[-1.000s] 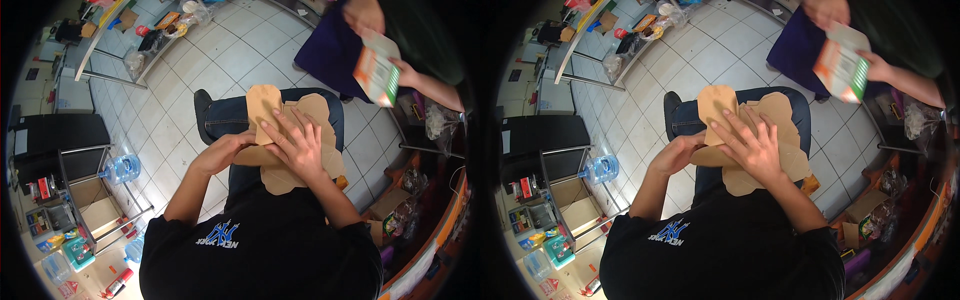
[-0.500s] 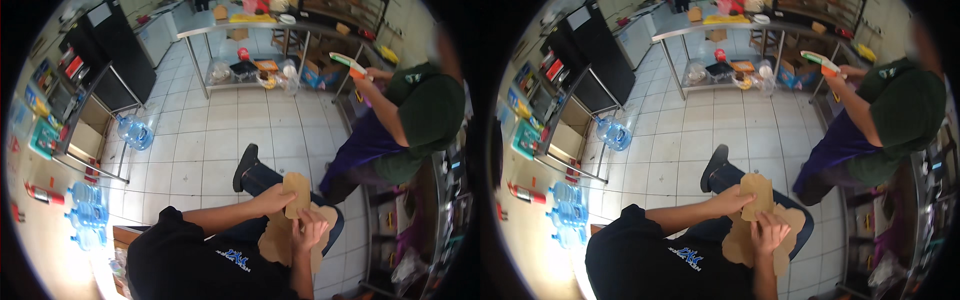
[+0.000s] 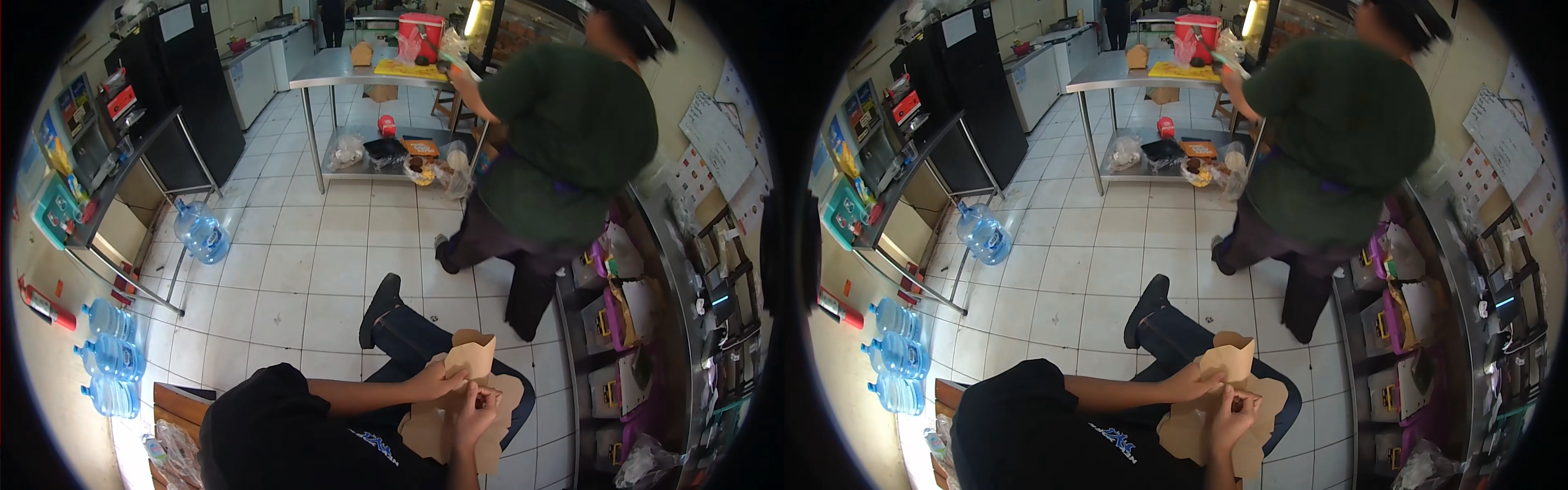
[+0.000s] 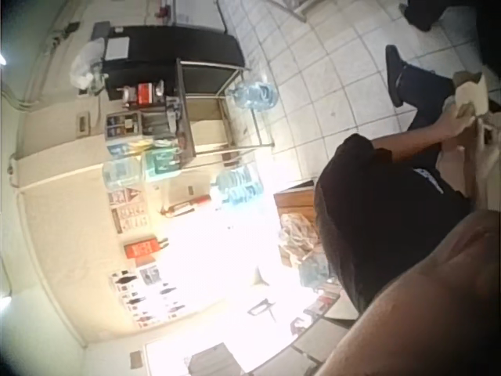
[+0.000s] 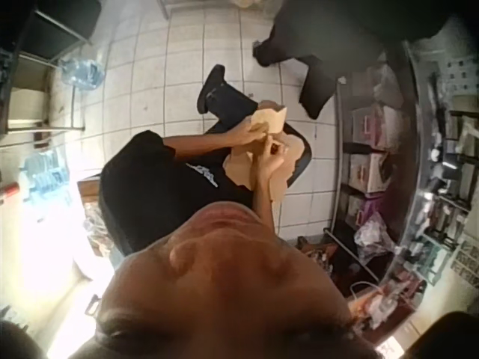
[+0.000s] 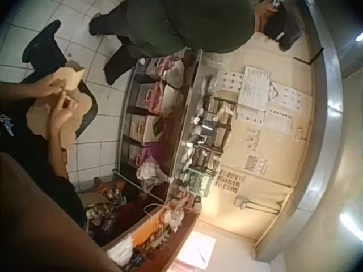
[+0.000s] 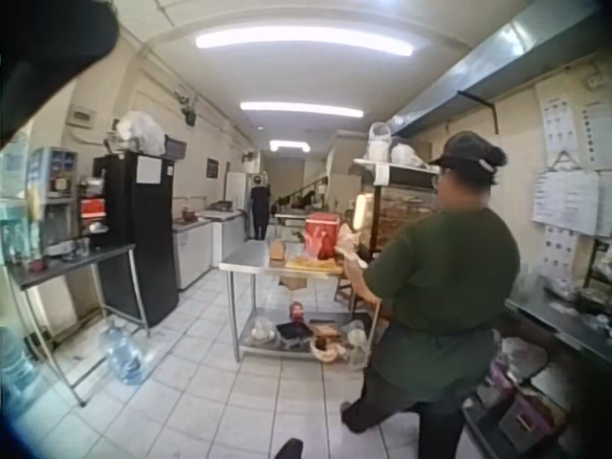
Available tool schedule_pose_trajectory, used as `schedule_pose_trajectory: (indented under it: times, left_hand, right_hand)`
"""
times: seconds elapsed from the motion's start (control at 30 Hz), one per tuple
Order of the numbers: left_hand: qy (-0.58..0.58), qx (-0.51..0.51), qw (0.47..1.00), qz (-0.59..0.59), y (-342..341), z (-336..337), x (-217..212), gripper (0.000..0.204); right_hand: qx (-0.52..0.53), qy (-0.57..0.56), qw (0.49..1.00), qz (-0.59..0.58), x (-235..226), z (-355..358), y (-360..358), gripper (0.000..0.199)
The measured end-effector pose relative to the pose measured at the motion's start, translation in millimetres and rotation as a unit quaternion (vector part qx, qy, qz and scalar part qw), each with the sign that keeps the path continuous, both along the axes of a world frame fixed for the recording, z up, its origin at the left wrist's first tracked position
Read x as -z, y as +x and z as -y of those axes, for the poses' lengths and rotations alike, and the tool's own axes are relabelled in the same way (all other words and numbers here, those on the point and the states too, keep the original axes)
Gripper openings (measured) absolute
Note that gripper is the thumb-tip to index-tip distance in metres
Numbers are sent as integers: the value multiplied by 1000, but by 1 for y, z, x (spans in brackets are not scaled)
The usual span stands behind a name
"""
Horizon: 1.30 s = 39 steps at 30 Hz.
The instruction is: Assembling and stacking cardboard food boxes while sitting in a commercial kitchen prep area.
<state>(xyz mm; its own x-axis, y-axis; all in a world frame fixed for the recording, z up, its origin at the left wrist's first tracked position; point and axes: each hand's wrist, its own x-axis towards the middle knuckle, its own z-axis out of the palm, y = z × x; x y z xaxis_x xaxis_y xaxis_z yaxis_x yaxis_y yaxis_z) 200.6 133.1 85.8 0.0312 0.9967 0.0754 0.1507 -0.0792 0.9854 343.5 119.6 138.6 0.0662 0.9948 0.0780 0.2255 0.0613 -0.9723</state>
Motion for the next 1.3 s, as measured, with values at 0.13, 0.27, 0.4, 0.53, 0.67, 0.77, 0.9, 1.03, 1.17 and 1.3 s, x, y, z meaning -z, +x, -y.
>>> schedule_pose_trajectory:
  times: [0.13, 0.27, 0.4, 0.53, 0.67, 0.77, 0.9, 1.03, 1.17, 1.3]
  left_hand:
    - [-111, 22, 992, 61, 2, 14, -17, 42]
    - [-196, 23, 971, 131, 4, 18, -37, 42]
    - [-215, 46, 969, 112, 4, 14, -35, 42]
    - [-149, 61, 985, 60, 3, 9, -35, 43]
    - [-123, 93, 988, -4, -1, 3, -47, 48]
    - [-38, 49, 998, -12, 5, 6, -40, 56]
    - [-78, 97, 992, -18, -15, 0, -58, 63]
    - [-222, 255, 940, 37, -42, -1, -69, 75]
    - [-311, 294, 897, 110, -61, 5, -95, 78]
    - [-313, 289, 890, 162, -68, 2, -72, 75]
  right_hand:
    - [14, 56, 997, 49, -2, 10, -1, 31]
    - [29, 38, 995, 91, 1, 9, 2, 31]
    - [50, 38, 998, 3, -1, 7, -1, 33]
    - [3, 91, 995, 33, 8, 1, 8, 27]
    - [13, 102, 992, 74, 9, -4, 10, 20]
    - [8, 160, 958, 238, 13, -15, 11, 40]
    - [-83, 96, 958, 258, 0, -14, 11, 66]
    - [-190, 23, 976, -103, -6, -15, 6, 66]
    - [-188, -82, 969, -141, -18, -10, 12, 57]
    - [-207, -135, 938, -244, -13, -5, 21, 50]
